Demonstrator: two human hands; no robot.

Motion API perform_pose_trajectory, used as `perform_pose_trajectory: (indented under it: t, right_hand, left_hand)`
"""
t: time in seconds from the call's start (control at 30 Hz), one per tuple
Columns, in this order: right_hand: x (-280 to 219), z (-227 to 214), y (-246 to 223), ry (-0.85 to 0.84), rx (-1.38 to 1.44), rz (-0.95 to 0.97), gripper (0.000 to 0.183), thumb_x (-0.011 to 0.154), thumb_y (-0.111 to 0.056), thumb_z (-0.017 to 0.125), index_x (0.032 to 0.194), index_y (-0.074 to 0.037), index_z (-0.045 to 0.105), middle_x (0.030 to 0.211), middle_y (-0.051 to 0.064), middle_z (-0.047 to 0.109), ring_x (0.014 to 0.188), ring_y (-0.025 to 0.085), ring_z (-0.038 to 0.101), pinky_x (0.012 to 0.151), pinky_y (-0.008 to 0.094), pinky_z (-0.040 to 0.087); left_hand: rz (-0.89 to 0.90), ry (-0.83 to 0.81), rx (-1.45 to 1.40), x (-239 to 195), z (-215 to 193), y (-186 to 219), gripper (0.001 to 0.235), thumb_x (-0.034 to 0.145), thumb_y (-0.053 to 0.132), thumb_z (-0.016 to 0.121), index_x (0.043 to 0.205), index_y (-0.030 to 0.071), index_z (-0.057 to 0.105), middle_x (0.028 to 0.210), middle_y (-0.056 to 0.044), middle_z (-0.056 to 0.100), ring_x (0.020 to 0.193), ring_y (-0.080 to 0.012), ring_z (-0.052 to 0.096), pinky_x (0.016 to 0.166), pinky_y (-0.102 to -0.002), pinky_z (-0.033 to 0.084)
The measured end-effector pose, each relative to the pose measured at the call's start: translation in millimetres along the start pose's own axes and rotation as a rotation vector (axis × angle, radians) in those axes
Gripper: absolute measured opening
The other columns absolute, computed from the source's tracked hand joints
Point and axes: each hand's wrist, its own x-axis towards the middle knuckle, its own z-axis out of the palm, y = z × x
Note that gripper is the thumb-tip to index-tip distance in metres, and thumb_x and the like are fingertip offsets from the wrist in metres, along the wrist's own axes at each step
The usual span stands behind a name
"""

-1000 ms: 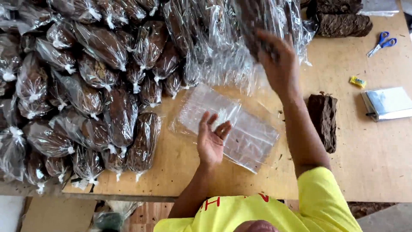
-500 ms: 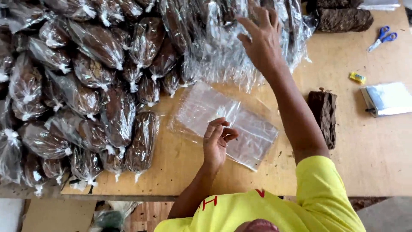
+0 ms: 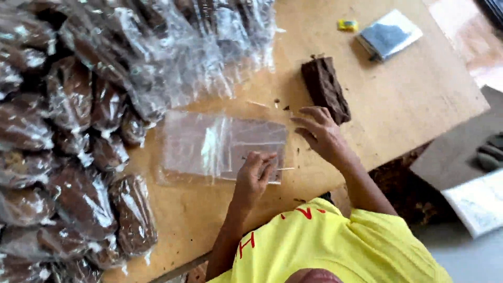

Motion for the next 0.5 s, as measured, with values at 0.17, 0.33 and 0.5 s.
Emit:
perform_pose_trajectory:
  t: [0.17, 0.33, 0.5]
  right_hand:
    - [-30, 6, 31, 0.246, -0.026, 0.101, 0.012, 0.094, -0.012, 0.078, 0.107, -0.013, 0.079, 0.1, 0.007, 0.071, 0.089, 0.027, 0.069, 0.083, 0.038, 0.057]
    - [-34, 30, 16, 0.051, -0.114, 0.106, 0.01, 0.097, -0.019, 0.073, 0.102, -0.011, 0.074, 0.096, 0.009, 0.065, 0.091, 0.029, 0.065, 0.077, 0.039, 0.058]
    - [-19, 16, 1, -0.034, 0.092, 0.081, 0.013, 0.094, -0.016, 0.074, 0.103, -0.008, 0.075, 0.093, 0.011, 0.068, 0.089, 0.031, 0.068, 0.078, 0.04, 0.058]
  left_hand:
    - [0.048, -0.308, 0.446, -3, 14, -20, 0.033, 0.099, 0.029, 0.067, 0.13, 0.02, 0.062, 0.109, -0.01, 0.065, 0.099, -0.0387, 0.071, 0.088, -0.05, 0.058]
    - [0.056, -0.361, 0.477, 0, 17, -12, 0.034, 0.101, 0.028, 0.064, 0.134, 0.022, 0.062, 0.109, -0.009, 0.065, 0.1, -0.0349, 0.071, 0.089, -0.047, 0.058]
    - [0.089, -0.327, 0.534, -2, 19, -24, 0.037, 0.099, 0.024, 0.066, 0.136, 0.022, 0.06, 0.11, -0.008, 0.064, 0.101, -0.0361, 0.07, 0.089, -0.049, 0.057]
